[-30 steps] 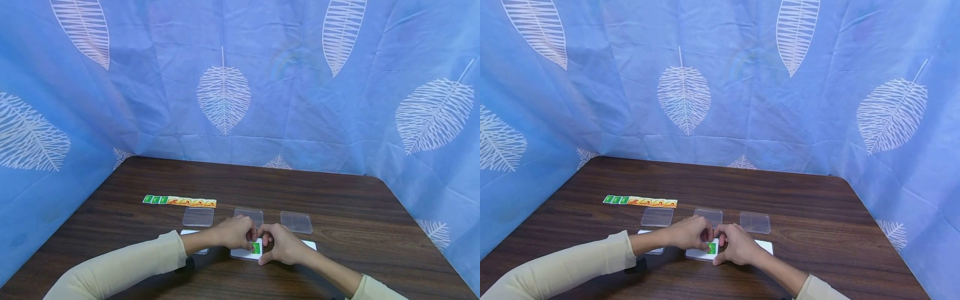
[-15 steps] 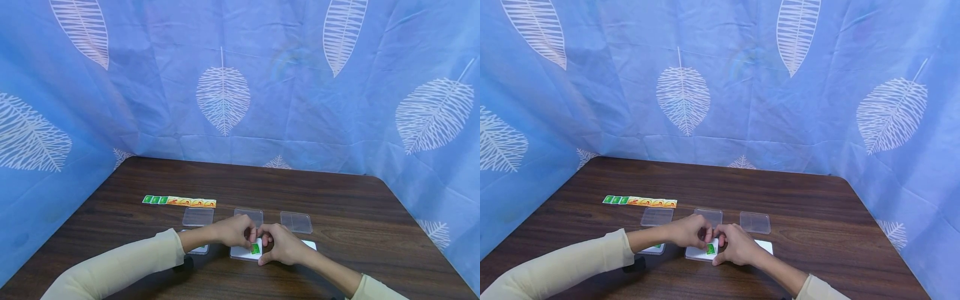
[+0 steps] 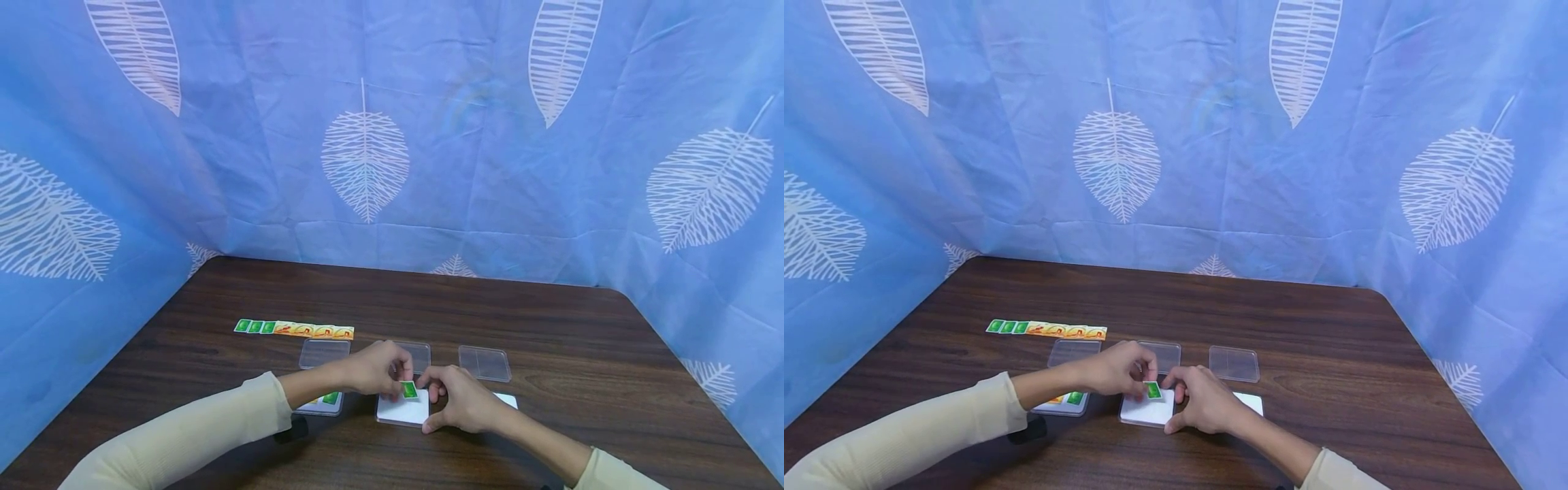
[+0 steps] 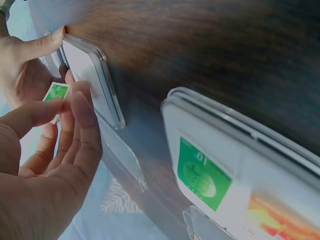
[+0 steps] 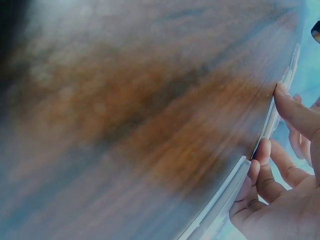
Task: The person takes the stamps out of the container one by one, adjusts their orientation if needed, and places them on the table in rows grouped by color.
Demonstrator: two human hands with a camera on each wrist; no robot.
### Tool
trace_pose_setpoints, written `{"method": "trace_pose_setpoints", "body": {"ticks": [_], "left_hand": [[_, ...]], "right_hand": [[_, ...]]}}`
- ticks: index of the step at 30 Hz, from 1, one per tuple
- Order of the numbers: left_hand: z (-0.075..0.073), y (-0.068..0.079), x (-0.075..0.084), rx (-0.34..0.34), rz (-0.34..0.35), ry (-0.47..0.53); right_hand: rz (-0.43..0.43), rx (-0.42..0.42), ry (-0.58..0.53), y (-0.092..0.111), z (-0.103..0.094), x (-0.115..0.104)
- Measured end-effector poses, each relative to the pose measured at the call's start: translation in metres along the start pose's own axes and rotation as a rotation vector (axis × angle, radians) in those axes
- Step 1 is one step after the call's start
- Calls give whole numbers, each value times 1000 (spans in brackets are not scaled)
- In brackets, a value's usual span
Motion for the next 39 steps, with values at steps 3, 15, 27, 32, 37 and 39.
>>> {"method": "trace_pose_setpoints", "body": {"ticks": [3,15,27,32,37,39], "left_hand": [[-2,1,0,7,6,24],[-11,4,-4,24,7,-27],[-17,9,-4,16,15,35],[-19,11,-6,27,22,51],[-21,13,-9,37,33,84],[-23,14,-10,34,40,107]], "right_hand": [[-2,-3,-6,0,1,0],[-12,-10,2,0,1,0],[-11,-7,-5,0,0,-2],[-16,-7,4,0,0,-3],[-20,-3,12,0,0,-3],[-21,0,15,0,-1,-3]]}}
Point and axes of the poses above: each hand's wrist, its own y-axis away from the middle knuckle, its own z-axis out of the palm, x = y × z, the point moved 8 cm from there along -y, towards the middle knuckle, and after that the axes turned 5 degrees about x, right-handed, at the moved point
